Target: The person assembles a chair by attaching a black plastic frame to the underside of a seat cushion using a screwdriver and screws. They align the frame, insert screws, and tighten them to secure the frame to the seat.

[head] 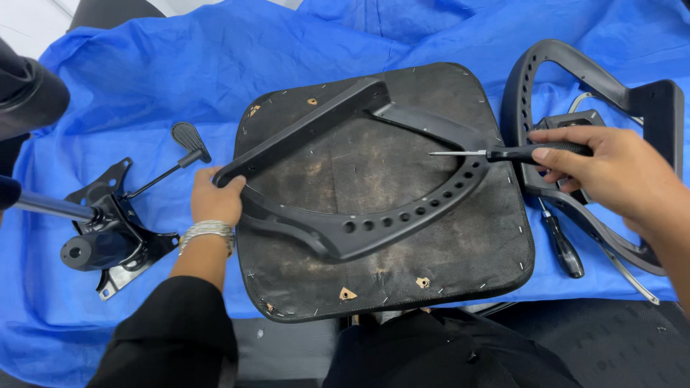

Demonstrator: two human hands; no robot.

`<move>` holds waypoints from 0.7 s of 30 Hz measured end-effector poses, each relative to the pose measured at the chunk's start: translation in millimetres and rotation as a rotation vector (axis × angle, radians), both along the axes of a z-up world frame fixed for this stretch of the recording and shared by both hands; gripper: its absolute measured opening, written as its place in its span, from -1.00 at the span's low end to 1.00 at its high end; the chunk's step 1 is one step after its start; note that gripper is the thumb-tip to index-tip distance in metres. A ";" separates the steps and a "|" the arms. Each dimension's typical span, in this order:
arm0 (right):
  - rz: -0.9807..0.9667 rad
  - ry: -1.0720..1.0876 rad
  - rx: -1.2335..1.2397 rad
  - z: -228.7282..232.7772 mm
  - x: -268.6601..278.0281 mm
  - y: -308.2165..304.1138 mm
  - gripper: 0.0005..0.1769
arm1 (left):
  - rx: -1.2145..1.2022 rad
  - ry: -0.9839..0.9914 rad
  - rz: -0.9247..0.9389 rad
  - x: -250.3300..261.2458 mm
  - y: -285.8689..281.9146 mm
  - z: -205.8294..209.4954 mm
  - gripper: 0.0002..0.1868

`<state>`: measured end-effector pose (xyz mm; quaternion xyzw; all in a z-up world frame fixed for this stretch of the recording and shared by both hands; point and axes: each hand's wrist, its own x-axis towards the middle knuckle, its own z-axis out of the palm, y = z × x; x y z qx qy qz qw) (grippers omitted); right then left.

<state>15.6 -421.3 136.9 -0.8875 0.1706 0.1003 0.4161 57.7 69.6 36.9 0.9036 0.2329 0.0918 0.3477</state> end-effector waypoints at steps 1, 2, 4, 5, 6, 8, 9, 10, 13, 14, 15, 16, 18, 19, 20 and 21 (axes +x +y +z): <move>-0.035 0.016 0.050 -6.9 0.1 -2.6 -0.59 | 0.192 -0.102 0.019 -2.5 -14.6 4.5 -0.52; -0.071 0.033 0.100 -12.2 -0.3 -5.0 -0.58 | 0.384 -0.204 0.036 -5.4 -32.7 10.4 -0.48; -0.117 -0.012 0.219 -21.6 -2.1 -8.1 -0.59 | 0.470 -0.407 -0.203 -10.5 -77.8 23.6 -0.59; -0.135 -0.035 0.277 -25.1 -1.0 -9.9 -0.59 | 0.402 -0.318 -0.350 -15.0 -103.8 28.9 -0.72; -0.140 -0.053 0.328 -28.5 1.6 -11.4 -0.59 | 0.220 -0.115 -0.489 -19.5 -131.7 33.0 -0.76; -0.148 -0.085 0.424 -34.4 8.3 -14.0 -0.59 | 0.181 0.077 -0.752 -36.0 -187.6 37.6 -0.35; -0.148 -0.083 0.417 -37.3 10.8 -16.2 -0.60 | 0.185 0.202 -0.835 -43.3 -211.5 39.5 -0.20; -0.149 -0.081 0.410 -41.0 14.4 -18.2 -0.60 | 0.188 0.330 -0.913 -49.9 -230.9 40.0 -0.04; -0.172 -0.068 0.469 -55.2 23.8 -23.6 -0.60 | 0.429 0.347 -0.911 -61.5 -259.8 30.6 0.12; -0.180 -0.063 0.501 -59.2 26.3 -24.2 -0.59 | 0.451 0.303 -0.919 -62.1 -258.7 26.5 0.00; -0.176 -0.068 0.507 -63.0 27.6 -24.5 -0.59 | 0.475 0.259 -0.927 -61.7 -255.5 22.6 -0.10; -0.172 -0.072 0.514 -67.0 28.5 -24.6 -0.59 | 0.499 0.215 -0.933 -63.1 -251.9 18.9 -0.19; -0.192 -0.087 0.533 -75.5 31.4 -26.8 -0.58 | 0.476 0.242 -1.000 -68.2 -238.9 14.2 -0.21; -0.206 -0.089 0.544 -80.3 33.0 -26.5 -0.57 | 0.463 0.259 -1.030 -71.9 -228.1 13.8 -0.22; -0.220 -0.090 0.555 -85.2 34.3 -25.1 -0.57 | 0.469 0.254 -1.093 -74.5 -211.8 15.5 -0.25; -0.190 -0.069 0.519 -88.9 35.1 -23.4 -0.55 | 0.464 0.248 -1.147 -79.7 -191.9 18.5 -0.28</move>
